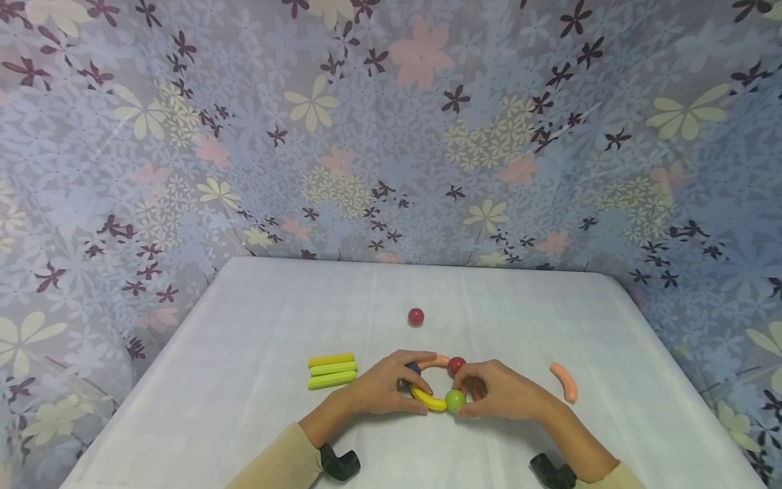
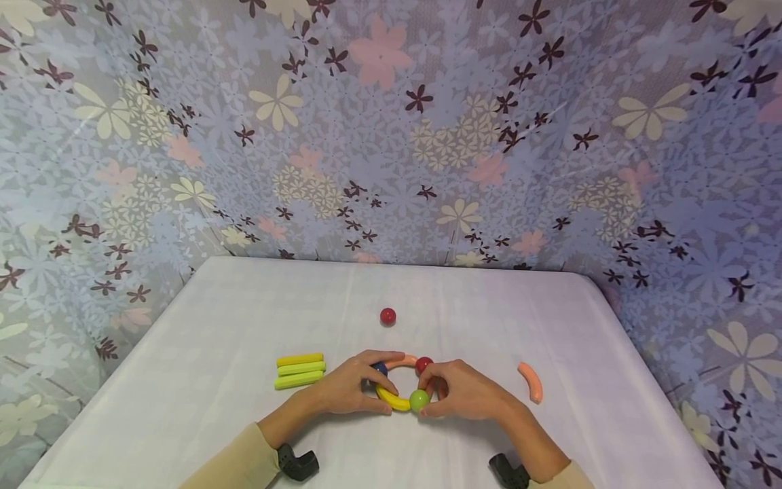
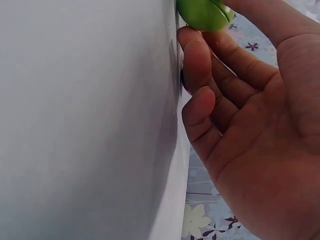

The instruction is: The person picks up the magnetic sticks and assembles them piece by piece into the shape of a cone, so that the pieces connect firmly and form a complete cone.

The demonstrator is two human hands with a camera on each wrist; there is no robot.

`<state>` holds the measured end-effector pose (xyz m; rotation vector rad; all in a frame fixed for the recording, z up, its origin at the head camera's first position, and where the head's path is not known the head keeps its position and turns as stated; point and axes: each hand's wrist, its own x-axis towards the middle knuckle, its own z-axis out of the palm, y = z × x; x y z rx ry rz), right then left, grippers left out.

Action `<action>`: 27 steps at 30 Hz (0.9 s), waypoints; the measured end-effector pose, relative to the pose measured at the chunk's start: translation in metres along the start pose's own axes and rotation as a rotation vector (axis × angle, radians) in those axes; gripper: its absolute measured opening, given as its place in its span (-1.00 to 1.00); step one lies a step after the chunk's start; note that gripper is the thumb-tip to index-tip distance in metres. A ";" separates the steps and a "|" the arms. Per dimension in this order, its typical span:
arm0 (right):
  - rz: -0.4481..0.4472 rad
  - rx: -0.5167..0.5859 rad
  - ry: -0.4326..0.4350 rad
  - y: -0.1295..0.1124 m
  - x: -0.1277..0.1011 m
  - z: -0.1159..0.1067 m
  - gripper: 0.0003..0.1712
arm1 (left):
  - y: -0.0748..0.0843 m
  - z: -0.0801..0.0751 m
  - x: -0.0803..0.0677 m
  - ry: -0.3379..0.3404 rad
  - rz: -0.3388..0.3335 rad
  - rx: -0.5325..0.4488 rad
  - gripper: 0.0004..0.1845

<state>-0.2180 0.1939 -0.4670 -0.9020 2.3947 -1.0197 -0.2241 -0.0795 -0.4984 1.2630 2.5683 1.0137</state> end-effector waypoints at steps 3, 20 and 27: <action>-0.012 -0.002 -0.002 0.000 -0.002 -0.002 -0.65 | 0.001 -0.001 0.000 -0.002 -0.012 0.008 -0.72; 0.177 -0.127 0.286 0.027 -0.050 -0.053 -0.67 | 0.003 -0.003 -0.002 -0.029 -0.013 0.035 -0.72; 0.299 -0.023 0.317 0.043 -0.070 -0.071 -0.59 | 0.004 -0.004 -0.002 -0.051 -0.030 0.032 -0.71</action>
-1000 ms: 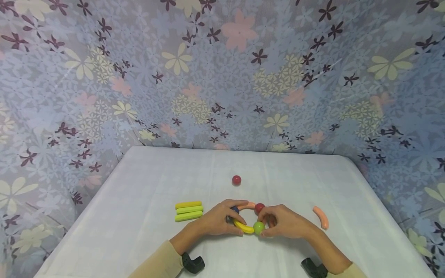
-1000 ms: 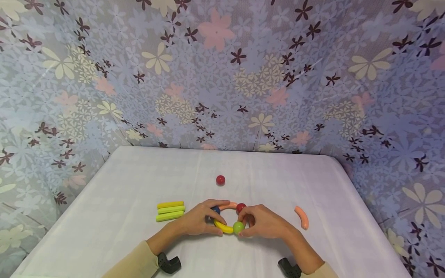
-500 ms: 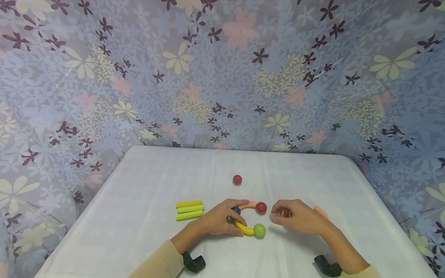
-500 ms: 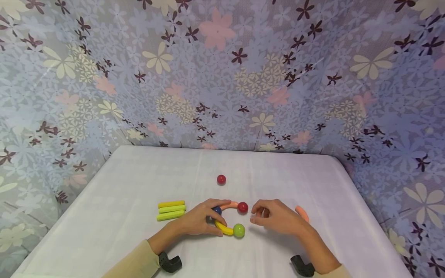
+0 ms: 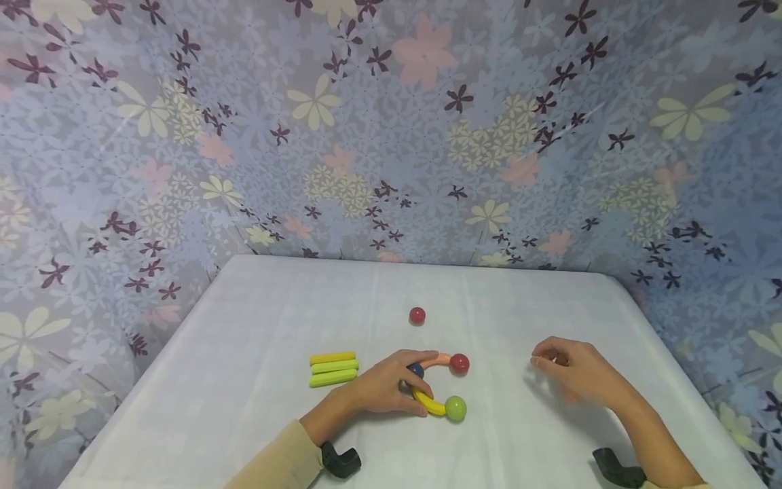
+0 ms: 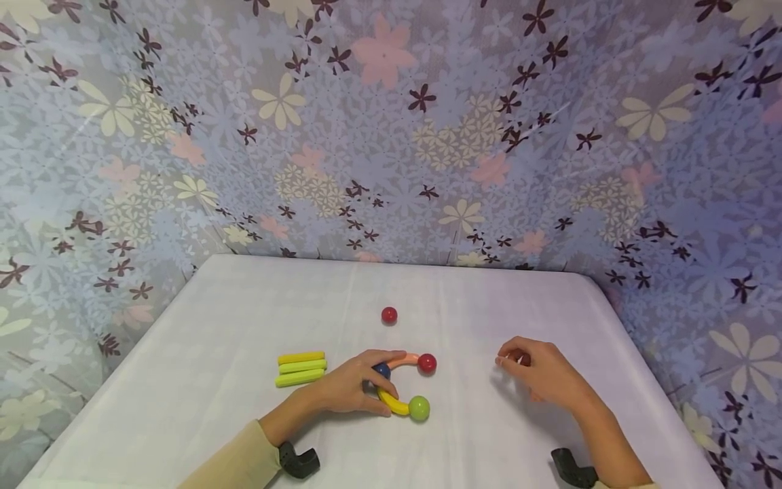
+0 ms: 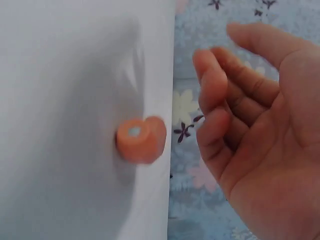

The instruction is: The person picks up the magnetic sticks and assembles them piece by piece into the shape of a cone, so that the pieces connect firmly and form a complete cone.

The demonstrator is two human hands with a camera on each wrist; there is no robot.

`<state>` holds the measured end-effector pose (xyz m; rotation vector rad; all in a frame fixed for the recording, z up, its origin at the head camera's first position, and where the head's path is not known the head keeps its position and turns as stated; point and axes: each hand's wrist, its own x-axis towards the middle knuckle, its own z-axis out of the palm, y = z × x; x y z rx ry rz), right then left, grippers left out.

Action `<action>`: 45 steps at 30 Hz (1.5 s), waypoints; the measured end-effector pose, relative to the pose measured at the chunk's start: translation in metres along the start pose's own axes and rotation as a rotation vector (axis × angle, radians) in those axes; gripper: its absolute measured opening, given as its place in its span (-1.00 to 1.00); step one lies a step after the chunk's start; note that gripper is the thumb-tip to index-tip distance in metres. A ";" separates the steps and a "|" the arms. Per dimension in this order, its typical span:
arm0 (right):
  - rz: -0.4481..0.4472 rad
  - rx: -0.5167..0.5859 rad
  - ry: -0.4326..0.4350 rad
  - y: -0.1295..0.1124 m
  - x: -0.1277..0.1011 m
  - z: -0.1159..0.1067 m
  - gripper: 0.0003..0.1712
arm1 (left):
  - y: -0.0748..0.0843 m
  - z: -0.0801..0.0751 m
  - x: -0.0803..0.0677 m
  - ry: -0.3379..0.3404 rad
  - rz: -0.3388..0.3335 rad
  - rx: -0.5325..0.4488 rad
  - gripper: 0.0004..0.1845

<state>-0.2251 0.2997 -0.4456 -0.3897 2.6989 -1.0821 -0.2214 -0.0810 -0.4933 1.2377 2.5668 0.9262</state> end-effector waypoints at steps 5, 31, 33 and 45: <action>0.034 -0.075 -0.009 0.013 -0.002 -0.017 -0.57 | -0.001 0.001 0.002 0.008 0.015 0.001 -0.68; 0.244 -0.189 -0.061 0.012 0.007 -0.007 -0.50 | -0.004 0.006 0.001 0.043 0.081 -0.005 -0.71; 0.229 -0.191 -0.062 0.009 0.010 -0.003 -0.47 | -0.004 0.007 0.001 0.042 0.074 -0.013 -0.72; 0.184 -0.199 -0.084 -0.023 0.027 0.023 -0.58 | -0.002 0.004 0.002 0.029 0.044 -0.010 -0.70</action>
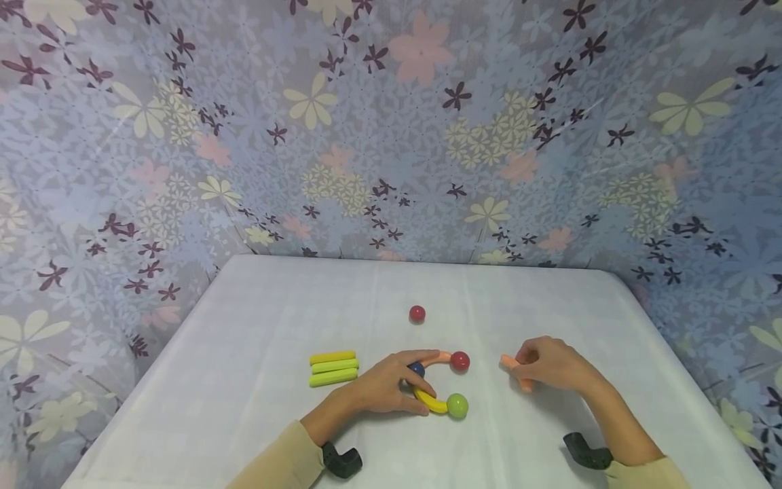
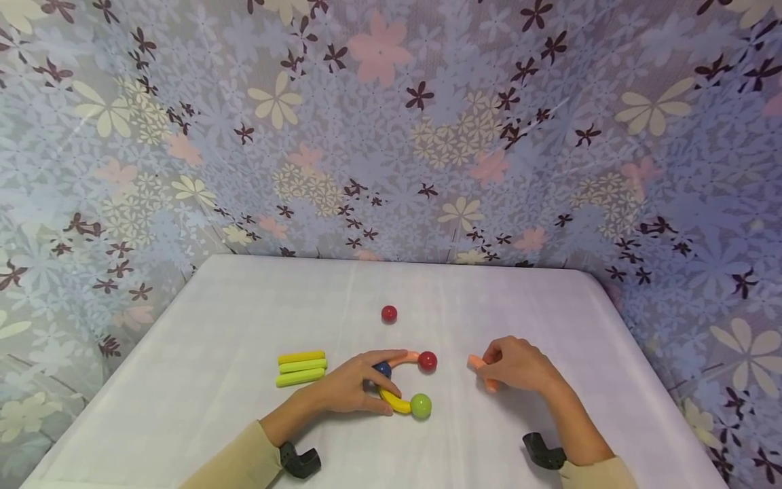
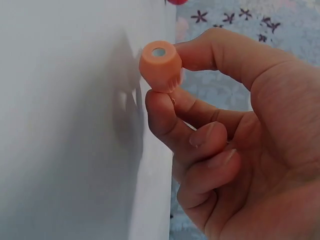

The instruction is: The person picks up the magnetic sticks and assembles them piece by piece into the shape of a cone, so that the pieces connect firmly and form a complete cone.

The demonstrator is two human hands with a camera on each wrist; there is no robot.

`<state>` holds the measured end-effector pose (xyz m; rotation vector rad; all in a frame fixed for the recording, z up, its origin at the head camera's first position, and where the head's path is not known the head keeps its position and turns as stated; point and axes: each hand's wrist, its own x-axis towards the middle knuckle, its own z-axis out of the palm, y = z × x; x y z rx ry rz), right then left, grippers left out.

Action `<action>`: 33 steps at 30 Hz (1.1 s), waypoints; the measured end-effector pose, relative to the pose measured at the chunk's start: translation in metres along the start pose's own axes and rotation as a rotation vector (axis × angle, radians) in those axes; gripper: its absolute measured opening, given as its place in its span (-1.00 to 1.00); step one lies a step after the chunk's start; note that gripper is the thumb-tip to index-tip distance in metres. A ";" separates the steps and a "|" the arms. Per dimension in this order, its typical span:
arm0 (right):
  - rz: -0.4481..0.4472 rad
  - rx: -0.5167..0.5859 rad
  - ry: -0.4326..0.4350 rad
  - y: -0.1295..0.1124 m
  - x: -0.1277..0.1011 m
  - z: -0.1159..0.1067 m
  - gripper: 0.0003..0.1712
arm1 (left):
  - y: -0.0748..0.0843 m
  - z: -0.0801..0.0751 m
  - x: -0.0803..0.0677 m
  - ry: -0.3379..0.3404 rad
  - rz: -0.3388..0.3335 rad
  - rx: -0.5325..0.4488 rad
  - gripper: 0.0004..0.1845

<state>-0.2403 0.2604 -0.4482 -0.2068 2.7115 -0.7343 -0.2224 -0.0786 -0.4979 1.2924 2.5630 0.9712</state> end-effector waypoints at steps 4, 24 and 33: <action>0.003 0.002 -0.015 -0.008 0.004 0.006 -0.63 | 0.001 0.000 0.000 0.002 0.005 0.005 -0.71; -0.018 0.044 -0.015 -0.036 0.008 0.032 -0.69 | -0.001 0.001 0.001 0.001 0.016 0.022 -0.70; 0.008 0.110 -0.032 -0.043 0.009 0.036 -0.58 | -0.001 0.001 0.001 0.013 0.026 0.016 -0.69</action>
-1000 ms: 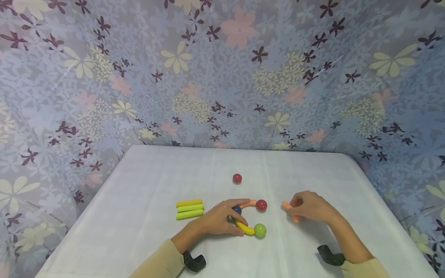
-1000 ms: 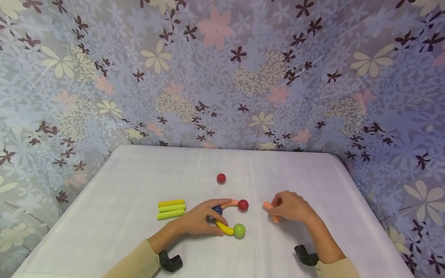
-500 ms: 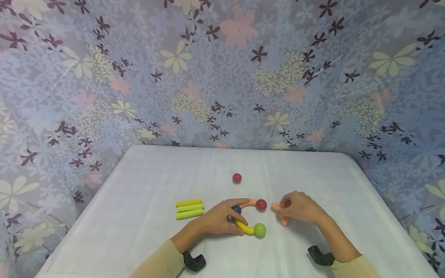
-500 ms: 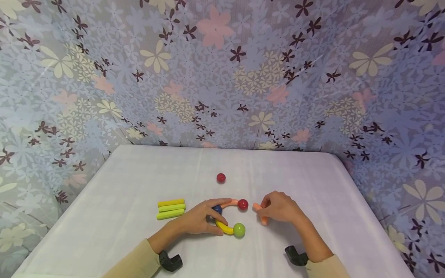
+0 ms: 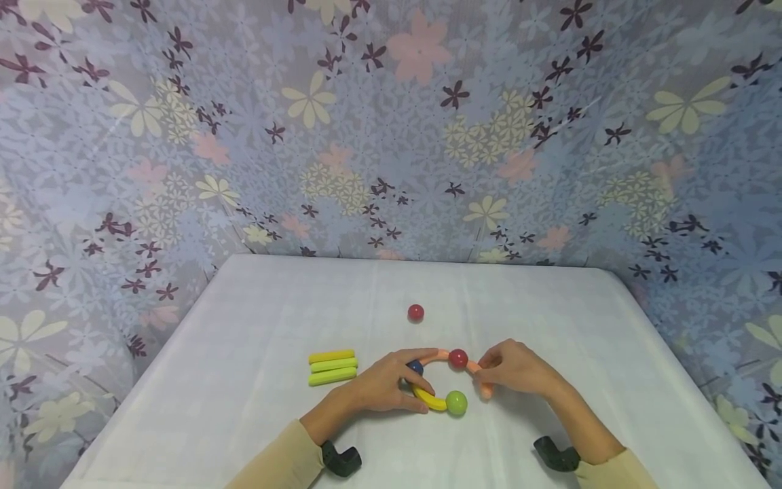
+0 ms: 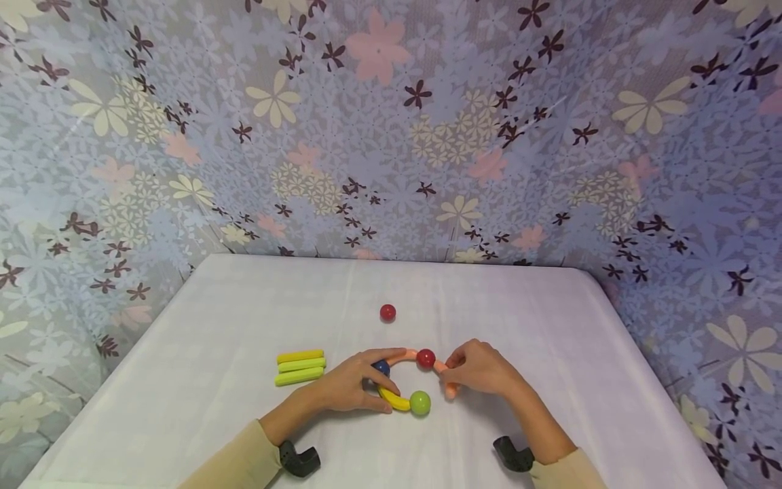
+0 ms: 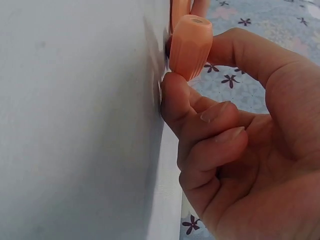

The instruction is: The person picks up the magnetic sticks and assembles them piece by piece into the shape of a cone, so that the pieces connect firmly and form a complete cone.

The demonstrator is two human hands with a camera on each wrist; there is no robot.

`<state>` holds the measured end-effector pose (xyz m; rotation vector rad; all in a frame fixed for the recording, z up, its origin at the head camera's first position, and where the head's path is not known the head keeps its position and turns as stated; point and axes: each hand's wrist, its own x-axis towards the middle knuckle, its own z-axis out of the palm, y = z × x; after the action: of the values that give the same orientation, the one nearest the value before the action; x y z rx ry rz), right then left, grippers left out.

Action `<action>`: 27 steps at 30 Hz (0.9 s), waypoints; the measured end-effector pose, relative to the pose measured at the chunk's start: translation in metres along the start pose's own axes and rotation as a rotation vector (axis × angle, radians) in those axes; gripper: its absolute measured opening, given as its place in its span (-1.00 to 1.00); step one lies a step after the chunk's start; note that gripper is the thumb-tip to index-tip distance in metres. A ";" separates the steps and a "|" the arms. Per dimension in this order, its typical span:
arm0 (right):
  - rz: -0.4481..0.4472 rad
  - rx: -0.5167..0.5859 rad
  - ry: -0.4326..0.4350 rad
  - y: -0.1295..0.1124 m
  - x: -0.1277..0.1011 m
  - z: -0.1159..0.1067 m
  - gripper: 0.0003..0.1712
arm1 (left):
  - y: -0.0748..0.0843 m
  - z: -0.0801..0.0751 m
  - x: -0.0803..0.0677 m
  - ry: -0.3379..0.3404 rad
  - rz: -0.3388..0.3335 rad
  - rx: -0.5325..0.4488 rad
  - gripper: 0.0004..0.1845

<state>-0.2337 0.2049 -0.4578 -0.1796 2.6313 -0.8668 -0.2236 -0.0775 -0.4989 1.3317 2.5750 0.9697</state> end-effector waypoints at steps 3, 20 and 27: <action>0.003 0.005 -0.005 -0.003 -0.001 0.001 -0.56 | 0.000 -0.001 0.000 -0.001 -0.007 0.001 -0.70; 0.007 0.011 -0.008 -0.010 -0.001 0.010 -0.47 | 0.001 0.000 0.000 -0.001 -0.037 -0.024 -0.69; 0.008 0.031 -0.011 -0.011 0.000 0.013 -0.47 | 0.001 0.001 0.000 -0.004 -0.056 -0.015 -0.70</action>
<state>-0.2286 0.1890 -0.4614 -0.1656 2.6050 -0.9003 -0.2225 -0.0770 -0.4998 1.2490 2.5824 0.9741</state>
